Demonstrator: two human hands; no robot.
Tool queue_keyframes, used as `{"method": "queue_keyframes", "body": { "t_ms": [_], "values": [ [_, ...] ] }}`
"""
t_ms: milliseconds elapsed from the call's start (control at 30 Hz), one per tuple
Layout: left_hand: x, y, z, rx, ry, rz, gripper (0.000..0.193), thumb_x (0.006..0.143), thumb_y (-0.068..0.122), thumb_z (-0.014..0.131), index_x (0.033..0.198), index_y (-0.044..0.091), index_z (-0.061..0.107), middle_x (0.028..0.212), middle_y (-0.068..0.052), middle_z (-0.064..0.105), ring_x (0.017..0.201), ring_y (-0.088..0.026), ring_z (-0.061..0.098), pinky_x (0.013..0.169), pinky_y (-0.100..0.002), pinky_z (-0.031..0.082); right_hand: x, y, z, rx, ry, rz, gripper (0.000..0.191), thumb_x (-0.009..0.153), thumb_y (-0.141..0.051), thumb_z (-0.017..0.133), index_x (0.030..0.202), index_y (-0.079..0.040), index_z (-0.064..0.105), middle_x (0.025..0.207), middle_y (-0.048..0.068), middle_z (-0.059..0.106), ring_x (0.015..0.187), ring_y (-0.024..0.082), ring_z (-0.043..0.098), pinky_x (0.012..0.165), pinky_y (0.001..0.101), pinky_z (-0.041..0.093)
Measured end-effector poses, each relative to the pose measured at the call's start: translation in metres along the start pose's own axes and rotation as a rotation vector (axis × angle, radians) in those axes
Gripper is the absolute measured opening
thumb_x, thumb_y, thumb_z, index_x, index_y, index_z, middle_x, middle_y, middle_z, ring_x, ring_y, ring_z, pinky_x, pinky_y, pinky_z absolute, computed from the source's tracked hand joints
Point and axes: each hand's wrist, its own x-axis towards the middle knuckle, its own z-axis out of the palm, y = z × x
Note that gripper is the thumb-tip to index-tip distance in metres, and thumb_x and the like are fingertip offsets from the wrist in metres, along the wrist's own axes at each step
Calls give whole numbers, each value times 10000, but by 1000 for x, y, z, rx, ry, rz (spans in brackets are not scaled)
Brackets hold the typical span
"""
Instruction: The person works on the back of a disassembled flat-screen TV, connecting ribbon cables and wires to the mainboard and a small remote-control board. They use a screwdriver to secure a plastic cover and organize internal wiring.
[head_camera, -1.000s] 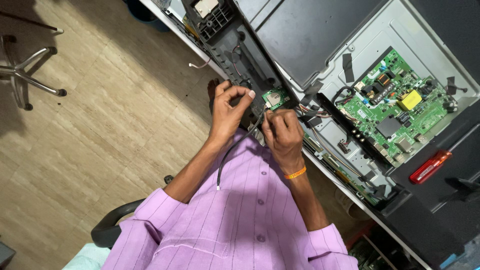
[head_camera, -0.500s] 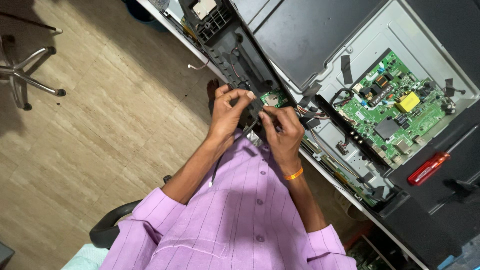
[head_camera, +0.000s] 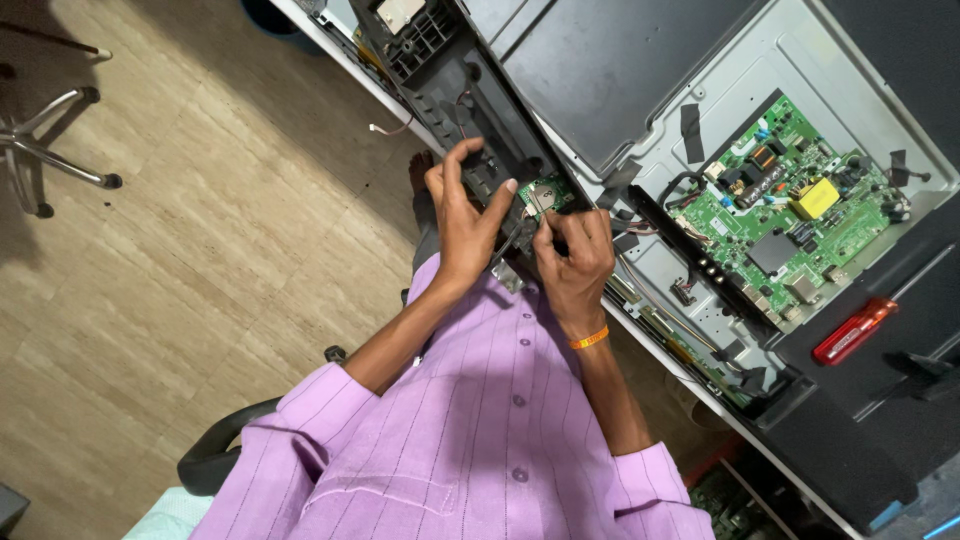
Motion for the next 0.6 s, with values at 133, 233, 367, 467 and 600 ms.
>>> {"method": "queue_keyframes", "body": {
  "t_ms": [133,233,367,467,600],
  "values": [
    [1,-2,7,30,27,48,608,894,176,804,1405,89,487,1266,-156,374,1223,-278,422,1109,-377,373,0,0,-1,1,-16,-19,98,901,-10,771,960,13,696,857,91,541,840,262,533,748,393,465],
    [3,-5,8,114,17,74,422,898,172,827,1248,90,607,1260,-166,437,1215,-292,401,1111,-378,357,-1,1,-1,-7,-17,-29,105,898,-13,776,968,9,701,857,93,536,837,262,521,743,396,459],
    [2,-6,8,152,-3,60,334,907,173,820,1191,87,668,1245,-128,542,1248,-297,387,1132,-383,348,-1,3,1,-27,-15,-40,101,905,-12,786,961,3,704,853,90,531,832,257,515,734,396,456],
    [-1,-6,7,129,-12,49,347,928,174,811,1235,91,672,1275,-138,521,1273,-296,388,1136,-383,354,-2,4,2,-40,-19,-49,108,909,-11,785,980,9,707,861,93,522,835,256,513,736,392,458],
    [-5,-4,9,80,18,52,474,915,171,798,1345,94,613,1326,-187,422,1297,-303,384,1133,-387,360,-3,6,1,-36,-29,-51,101,913,-5,781,967,11,698,858,90,509,830,250,505,732,390,456]
  ]
}}
